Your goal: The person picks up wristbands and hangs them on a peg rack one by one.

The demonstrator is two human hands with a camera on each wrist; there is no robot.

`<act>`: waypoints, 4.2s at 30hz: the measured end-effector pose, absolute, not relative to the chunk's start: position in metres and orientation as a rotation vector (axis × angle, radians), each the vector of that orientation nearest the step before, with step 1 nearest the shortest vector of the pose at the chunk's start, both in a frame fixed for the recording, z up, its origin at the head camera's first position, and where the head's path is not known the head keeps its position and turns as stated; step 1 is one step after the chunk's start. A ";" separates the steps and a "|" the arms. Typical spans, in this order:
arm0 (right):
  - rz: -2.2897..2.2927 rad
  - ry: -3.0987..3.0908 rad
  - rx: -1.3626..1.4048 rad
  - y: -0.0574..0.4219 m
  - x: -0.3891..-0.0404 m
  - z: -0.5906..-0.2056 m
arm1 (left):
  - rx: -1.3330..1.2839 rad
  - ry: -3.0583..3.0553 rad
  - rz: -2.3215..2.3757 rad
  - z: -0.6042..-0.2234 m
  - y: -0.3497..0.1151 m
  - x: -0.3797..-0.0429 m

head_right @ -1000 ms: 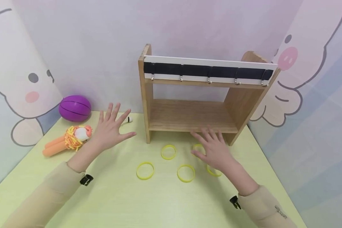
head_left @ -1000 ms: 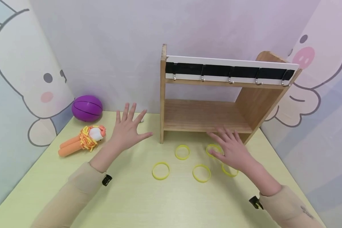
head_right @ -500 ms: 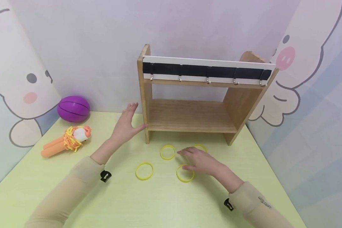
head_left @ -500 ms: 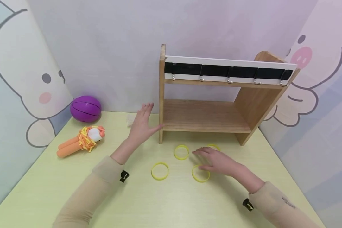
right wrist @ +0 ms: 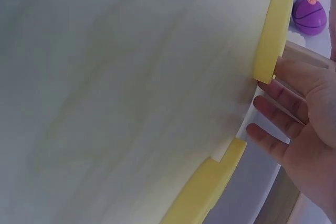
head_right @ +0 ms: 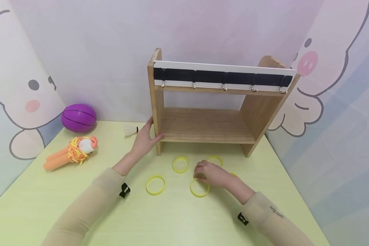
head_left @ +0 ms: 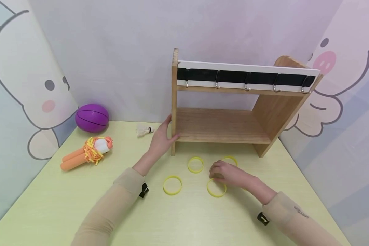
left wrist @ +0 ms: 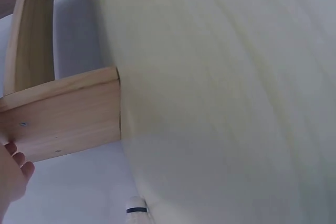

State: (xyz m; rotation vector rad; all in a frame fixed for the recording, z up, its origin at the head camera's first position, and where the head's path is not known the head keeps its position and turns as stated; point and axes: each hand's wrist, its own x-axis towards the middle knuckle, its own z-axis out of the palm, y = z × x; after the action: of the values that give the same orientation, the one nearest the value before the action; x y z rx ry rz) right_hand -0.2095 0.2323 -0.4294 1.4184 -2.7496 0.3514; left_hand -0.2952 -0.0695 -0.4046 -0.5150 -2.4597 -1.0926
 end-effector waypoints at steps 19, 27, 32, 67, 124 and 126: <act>0.586 -2.838 1.295 0.237 -0.206 -0.417 | -0.617 -2.365 -1.378 -0.412 -0.070 -0.299; 0.750 -2.888 1.225 0.238 -0.201 -0.402 | -0.607 -2.379 -1.389 -0.410 -0.070 -0.299; 0.835 -2.896 1.170 0.237 -0.198 -0.389 | -0.601 -2.378 -1.411 -0.409 -0.069 -0.298; 1.595 -2.293 0.732 0.183 -0.199 -0.272 | -0.572 -2.366 -1.458 -0.411 -0.068 -0.300; 1.521 -2.267 0.739 0.142 -0.234 -0.289 | -0.525 -2.366 -1.501 -0.407 -0.066 -0.297; 1.461 -2.312 0.784 0.143 -0.230 -0.297 | -0.527 -2.366 -1.496 -0.407 -0.066 -0.298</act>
State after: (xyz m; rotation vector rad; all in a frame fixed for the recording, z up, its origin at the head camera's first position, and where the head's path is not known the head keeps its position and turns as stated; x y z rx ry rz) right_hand -0.2304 0.1426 -0.2967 0.7838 -2.3120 1.4605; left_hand -0.2976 -0.0664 -0.4075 -0.5270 -2.3663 -1.4959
